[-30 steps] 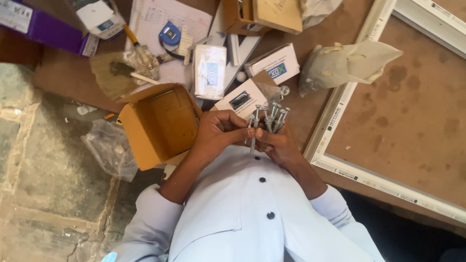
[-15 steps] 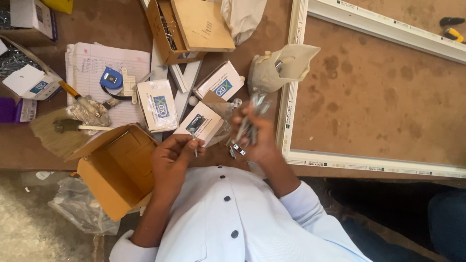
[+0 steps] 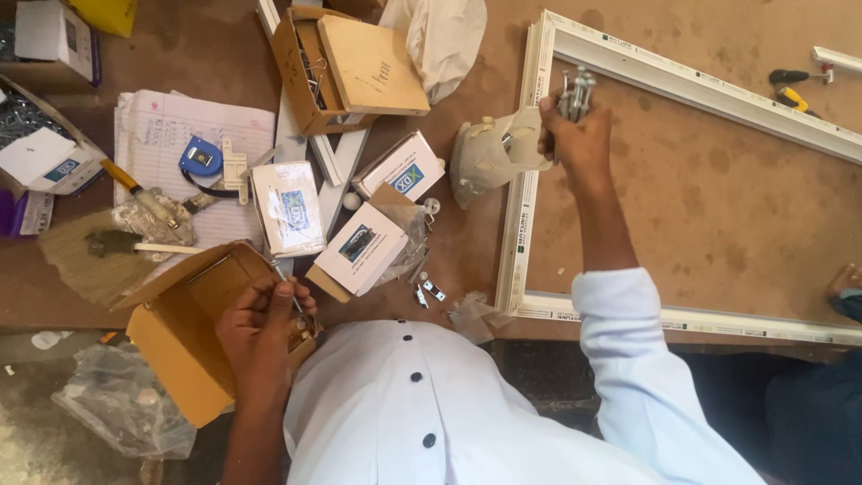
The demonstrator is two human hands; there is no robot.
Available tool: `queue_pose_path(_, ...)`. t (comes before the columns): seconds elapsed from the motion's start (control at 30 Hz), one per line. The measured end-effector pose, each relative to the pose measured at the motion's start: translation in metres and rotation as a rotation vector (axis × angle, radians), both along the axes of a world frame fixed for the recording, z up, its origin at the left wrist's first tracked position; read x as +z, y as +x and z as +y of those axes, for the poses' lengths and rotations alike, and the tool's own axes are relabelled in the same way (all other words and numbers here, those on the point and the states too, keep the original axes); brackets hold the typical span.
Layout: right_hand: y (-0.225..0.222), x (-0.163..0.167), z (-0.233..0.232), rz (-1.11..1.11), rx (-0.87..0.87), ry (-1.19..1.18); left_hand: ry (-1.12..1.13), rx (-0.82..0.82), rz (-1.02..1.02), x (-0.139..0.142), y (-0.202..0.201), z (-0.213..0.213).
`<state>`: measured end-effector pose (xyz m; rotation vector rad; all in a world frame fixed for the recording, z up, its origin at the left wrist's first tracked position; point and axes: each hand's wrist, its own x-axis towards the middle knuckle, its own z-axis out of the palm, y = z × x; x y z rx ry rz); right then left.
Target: The person walks to a cluttered workbench and sorts small metal fasteners by hand. They open a plastic bag, pick up screws and bolts from a cardboard box, and transfer them between the bag and the box while occasionally handling a white window frame.
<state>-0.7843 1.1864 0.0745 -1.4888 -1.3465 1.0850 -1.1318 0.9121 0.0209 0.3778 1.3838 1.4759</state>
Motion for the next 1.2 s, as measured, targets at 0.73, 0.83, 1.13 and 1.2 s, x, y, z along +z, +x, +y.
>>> queue_pose_path(0.73, -0.003, -0.029, 0.033, -1.549, 0.702, -0.210, 0.024, -0.308, -0.001, -0.007, 0.009, 0.037)
queue_pose_path(0.83, -0.020, -0.031, 0.049, -1.737, 0.902, -0.241, -0.029, -0.368, 0.067, -0.008, 0.010, 0.039)
queue_pose_path(1.13, -0.046, -0.052, 0.056, -0.669, 0.699, 0.123, -0.075, -0.132, -0.159, -0.028, -0.012, 0.013)
queue_pose_path(1.2, -0.050, -0.059, 0.047, -0.603, 0.511, -0.244, -0.096, -0.102, -0.130, -0.033, -0.017, 0.007)
